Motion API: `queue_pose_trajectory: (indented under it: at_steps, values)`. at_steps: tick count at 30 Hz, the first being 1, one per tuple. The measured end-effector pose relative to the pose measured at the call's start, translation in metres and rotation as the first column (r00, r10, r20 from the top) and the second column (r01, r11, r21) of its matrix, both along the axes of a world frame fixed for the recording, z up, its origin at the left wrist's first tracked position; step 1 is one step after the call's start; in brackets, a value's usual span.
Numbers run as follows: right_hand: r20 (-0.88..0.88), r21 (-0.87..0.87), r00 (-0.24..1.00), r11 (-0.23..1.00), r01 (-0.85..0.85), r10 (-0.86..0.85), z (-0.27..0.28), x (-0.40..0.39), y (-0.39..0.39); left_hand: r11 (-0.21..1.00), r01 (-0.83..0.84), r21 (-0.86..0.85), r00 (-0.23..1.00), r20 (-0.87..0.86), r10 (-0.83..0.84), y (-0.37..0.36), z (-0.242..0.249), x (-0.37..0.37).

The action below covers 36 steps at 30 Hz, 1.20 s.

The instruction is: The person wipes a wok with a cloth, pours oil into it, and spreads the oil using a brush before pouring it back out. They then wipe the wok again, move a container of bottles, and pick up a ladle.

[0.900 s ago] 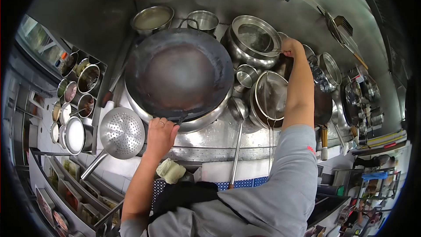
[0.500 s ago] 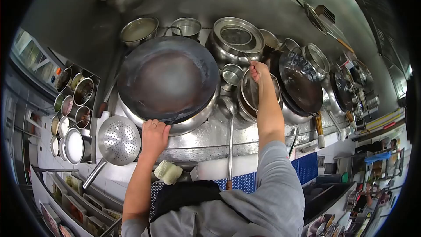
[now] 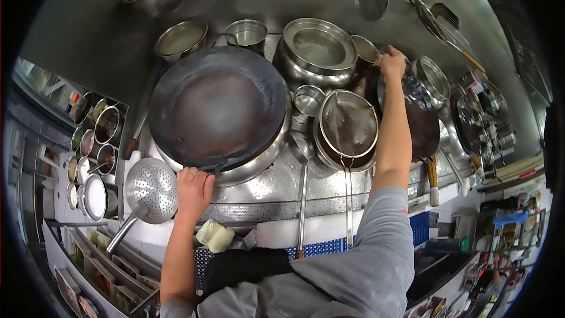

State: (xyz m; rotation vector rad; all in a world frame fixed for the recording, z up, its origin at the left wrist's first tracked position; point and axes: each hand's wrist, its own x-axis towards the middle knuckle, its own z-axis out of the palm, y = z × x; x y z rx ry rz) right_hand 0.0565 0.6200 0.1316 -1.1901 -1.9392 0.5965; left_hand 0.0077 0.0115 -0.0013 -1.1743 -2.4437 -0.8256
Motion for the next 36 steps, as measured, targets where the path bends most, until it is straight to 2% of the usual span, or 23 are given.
queue_pose_trajectory:
  at_steps: [2,5,8,9,13,16,21,26,31,34,35,36]
  values:
    - [0.153,0.358,0.980,0.932,0.065,-0.127,-0.022,-0.016,0.024,1.000,-0.001,-0.001,1.000,0.008,0.001,0.001,0.001,0.000]
    - [0.458,0.245,0.885,0.969,-0.038,-0.081,-0.059,-0.025,0.050,1.000,-0.001,-0.011,0.999,0.035,0.001,0.001,0.002,0.002]
    - [0.606,0.181,0.792,0.982,-0.055,-0.067,-0.070,-0.017,0.061,1.000,-0.004,-0.013,0.999,0.037,0.005,0.002,0.006,0.000]
    - [0.590,0.215,0.802,0.976,-0.045,-0.093,-0.070,-0.011,0.056,1.000,-0.001,-0.010,0.999,0.044,0.001,0.003,0.006,0.002]
    - [0.345,0.266,0.933,0.964,0.012,-0.107,-0.054,0.015,0.015,1.000,0.002,-0.011,1.000,0.015,-0.002,0.002,0.004,0.003]
    - [0.249,0.243,0.966,0.970,0.013,-0.075,-0.040,0.038,-0.025,1.000,0.011,-0.001,1.000,0.008,-0.011,0.000,0.005,0.004]
    - [0.188,0.280,0.982,0.959,-0.055,0.001,-0.039,0.070,-0.075,0.999,0.033,0.019,0.999,0.021,-0.034,-0.003,0.001,0.000]
    - [0.415,0.305,0.910,0.940,-0.152,0.012,-0.021,0.042,-0.105,0.998,0.060,0.019,0.998,0.020,-0.060,-0.008,-0.002,-0.004]
    - [0.751,0.323,0.659,0.891,-0.318,-0.037,-0.027,-0.023,-0.092,0.999,0.047,0.018,0.999,-0.007,-0.047,-0.007,-0.006,-0.005]
    - [0.868,0.233,0.496,0.892,-0.388,-0.011,-0.040,-0.062,-0.072,0.999,0.035,0.004,0.999,-0.002,-0.035,-0.006,-0.006,-0.006]
    - [0.860,0.192,0.509,0.906,-0.377,0.029,-0.043,-0.070,-0.065,0.999,0.037,0.005,0.999,0.001,-0.037,-0.007,-0.005,-0.005]
    - [0.784,0.149,0.618,0.946,-0.289,0.065,-0.050,-0.078,-0.053,0.999,0.041,0.005,0.999,0.004,-0.041,-0.006,-0.002,-0.005]
